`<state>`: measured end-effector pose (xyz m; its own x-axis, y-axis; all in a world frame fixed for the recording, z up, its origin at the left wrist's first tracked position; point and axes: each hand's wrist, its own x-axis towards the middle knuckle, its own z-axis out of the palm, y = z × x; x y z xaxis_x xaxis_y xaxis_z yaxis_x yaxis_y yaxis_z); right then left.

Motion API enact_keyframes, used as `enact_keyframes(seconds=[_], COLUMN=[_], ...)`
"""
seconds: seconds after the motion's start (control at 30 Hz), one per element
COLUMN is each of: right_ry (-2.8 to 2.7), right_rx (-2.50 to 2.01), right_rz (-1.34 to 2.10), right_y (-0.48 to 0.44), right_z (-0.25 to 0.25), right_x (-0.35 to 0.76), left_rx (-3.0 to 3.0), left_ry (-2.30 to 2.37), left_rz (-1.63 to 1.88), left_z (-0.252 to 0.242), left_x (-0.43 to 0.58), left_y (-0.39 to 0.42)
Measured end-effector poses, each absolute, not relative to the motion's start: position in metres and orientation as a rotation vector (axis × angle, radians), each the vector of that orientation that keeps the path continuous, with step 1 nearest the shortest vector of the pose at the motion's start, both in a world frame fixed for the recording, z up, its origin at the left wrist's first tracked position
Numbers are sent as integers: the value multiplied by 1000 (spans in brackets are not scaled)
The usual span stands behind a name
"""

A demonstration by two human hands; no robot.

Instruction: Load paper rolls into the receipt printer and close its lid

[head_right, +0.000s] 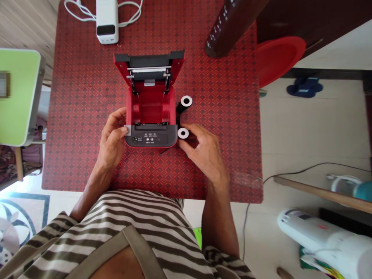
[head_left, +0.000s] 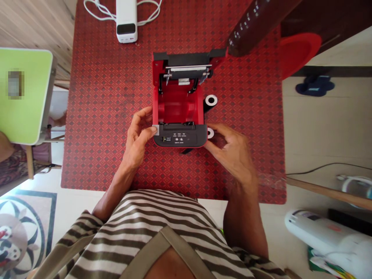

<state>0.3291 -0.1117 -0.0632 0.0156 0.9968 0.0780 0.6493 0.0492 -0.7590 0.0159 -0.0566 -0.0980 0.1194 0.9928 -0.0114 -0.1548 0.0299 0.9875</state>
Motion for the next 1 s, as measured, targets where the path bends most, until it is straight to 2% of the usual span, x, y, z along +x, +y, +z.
enact_keyframes(seconds=[0.23,0.4,0.77,1.0], right_ry=[-1583,-1619,-1734,-1625], right_rx=[-1737,-1733,-1627,-1544], right_rz=[609,742,633,890], right_y=[-136,-149,-120,-132], right_z=[-60,-65,-67,-63], right_x=[349,347,313,338], left_rx=[1120,1138,1186,1202], left_ry=[1039,1006,924,930], left_rz=[1191,1210,1232,1232], left_z=[-97,-97,-106,-107], left_x=[17,16,11,11], left_y=[-57,-55,-52,-53])
